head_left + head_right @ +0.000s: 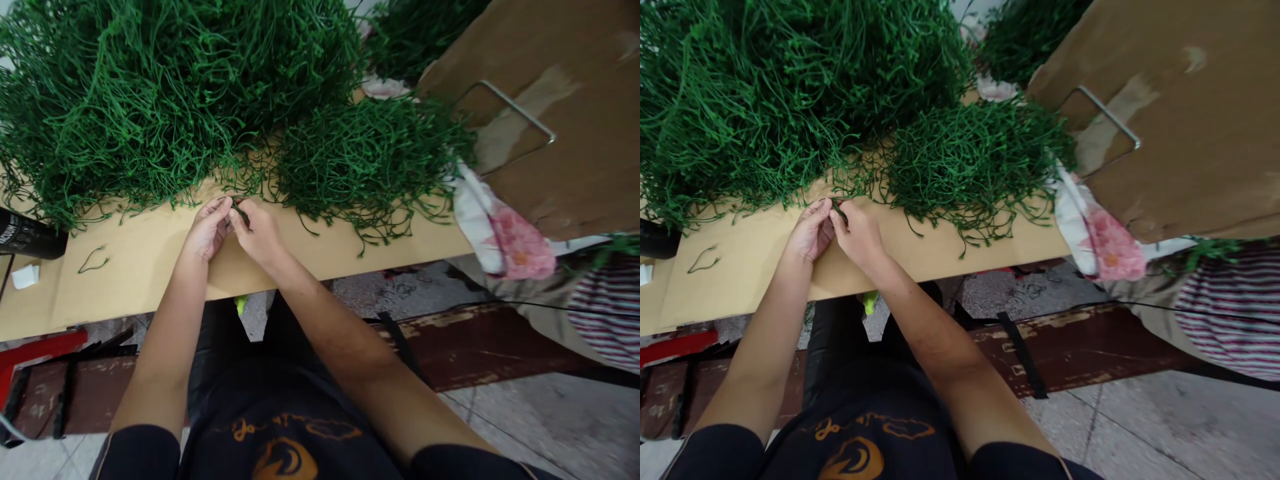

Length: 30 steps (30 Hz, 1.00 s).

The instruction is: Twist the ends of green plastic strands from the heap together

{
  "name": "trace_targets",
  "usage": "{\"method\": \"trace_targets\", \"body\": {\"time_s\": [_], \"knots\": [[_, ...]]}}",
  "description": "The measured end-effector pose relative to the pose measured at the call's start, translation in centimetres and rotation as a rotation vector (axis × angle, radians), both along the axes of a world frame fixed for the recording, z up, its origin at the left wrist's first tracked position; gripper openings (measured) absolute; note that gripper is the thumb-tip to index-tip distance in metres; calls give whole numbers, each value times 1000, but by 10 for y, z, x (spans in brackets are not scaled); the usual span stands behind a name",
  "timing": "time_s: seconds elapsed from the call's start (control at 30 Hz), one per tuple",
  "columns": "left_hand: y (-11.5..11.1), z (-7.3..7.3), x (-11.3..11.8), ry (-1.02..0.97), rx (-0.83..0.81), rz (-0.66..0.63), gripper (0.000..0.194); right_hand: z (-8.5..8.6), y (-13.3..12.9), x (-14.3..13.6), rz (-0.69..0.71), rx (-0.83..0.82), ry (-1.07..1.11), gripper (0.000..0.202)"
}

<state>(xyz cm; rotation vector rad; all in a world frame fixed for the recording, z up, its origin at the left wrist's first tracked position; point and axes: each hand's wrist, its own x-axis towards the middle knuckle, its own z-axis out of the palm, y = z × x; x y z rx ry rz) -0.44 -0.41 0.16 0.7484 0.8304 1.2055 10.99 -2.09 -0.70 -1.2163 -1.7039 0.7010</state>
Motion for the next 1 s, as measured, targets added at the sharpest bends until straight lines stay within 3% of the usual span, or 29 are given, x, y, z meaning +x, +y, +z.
{"method": "trace_targets", "body": {"time_s": [0.13, 0.27, 0.43, 0.7, 0.87, 1.0], "knots": [[-2, 5, 1, 20, -19, 11, 14, -1, -6, -1, 2, -6, 26, 26], [-1, 4, 3, 49, -57, 77, 12, -6, -6, -2, 33, -18, 190, 31], [1, 0, 7, 120, -68, 131, 12, -13, -3, -1, -31, -27, 274, 25], [-3, 7, 14, 216, 3, 63, 7, -12, 0, 6, 54, -101, 299, 28], [1, 4, 13, 210, -63, 177, 16, -6, -9, 0, 45, -111, 179, 27], [11, 2, 0, 46, -130, 365, 20, 4, -40, -11, 271, -33, 38, 26]]}}
